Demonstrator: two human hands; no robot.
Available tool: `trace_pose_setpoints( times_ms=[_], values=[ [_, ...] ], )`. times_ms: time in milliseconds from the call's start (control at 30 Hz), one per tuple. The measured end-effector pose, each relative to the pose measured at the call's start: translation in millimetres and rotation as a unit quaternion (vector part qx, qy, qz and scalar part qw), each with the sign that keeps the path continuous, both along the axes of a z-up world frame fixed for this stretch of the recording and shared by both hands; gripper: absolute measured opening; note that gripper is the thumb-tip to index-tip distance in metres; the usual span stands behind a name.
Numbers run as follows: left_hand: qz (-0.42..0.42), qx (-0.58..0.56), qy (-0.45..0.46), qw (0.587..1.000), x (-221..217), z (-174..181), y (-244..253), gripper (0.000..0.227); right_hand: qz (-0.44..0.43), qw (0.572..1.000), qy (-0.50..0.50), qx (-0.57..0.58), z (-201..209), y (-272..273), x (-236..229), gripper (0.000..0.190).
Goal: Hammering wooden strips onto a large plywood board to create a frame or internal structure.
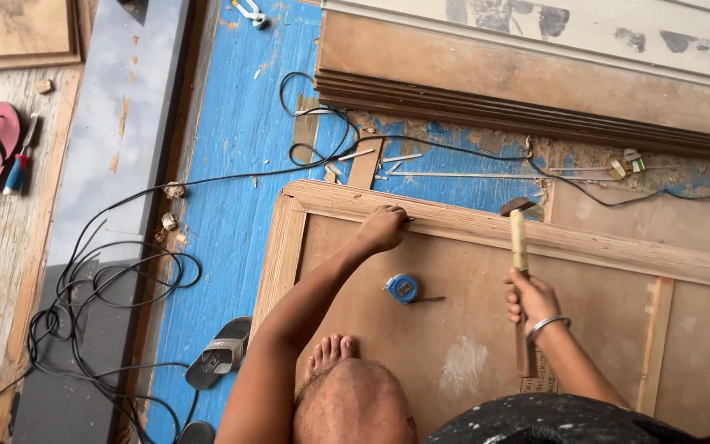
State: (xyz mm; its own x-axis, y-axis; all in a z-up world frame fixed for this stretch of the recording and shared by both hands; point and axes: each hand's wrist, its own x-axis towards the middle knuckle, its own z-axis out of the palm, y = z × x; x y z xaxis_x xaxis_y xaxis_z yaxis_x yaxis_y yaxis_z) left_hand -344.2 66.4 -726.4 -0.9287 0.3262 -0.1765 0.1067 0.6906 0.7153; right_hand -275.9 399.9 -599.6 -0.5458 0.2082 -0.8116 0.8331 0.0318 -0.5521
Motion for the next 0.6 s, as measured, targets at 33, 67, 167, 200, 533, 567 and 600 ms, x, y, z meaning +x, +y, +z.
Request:
trace_pose_setpoints(
  times_ms=[33,67,167,200,533,567,600],
  values=[
    [0.006,0.021,0.011,1.000,3,3,-2,0.024,0.011,1.000,0.000,-0.010,-15,-13,6,0.029],
    [0.017,0.020,0.009,1.000,6,4,-4,0.024,0.023,1.000,-0.003,-0.011,-18,-28,9,0.029],
    [-0.007,-0.022,0.095,0.995,11,14,-13,0.019,0.035,0.998,-0.017,-0.051,-30,-70,20,0.025],
    [-0.017,-0.069,0.078,0.994,11,19,-18,0.021,0.048,0.997,-0.011,-0.055,-35,-80,22,0.024],
    [0.101,-0.191,-0.010,0.976,8,9,-151,0.023,0.370,0.814,0.378,0.240,-96,-151,49,0.036],
    [0.098,-0.192,-0.011,0.976,13,13,-162,0.023,0.368,0.816,0.376,0.240,-97,-155,50,0.036],
    [0.109,-0.145,0.016,0.983,17,18,-173,0.021,0.378,0.805,0.399,0.224,-97,-160,51,0.041]
  ],
)
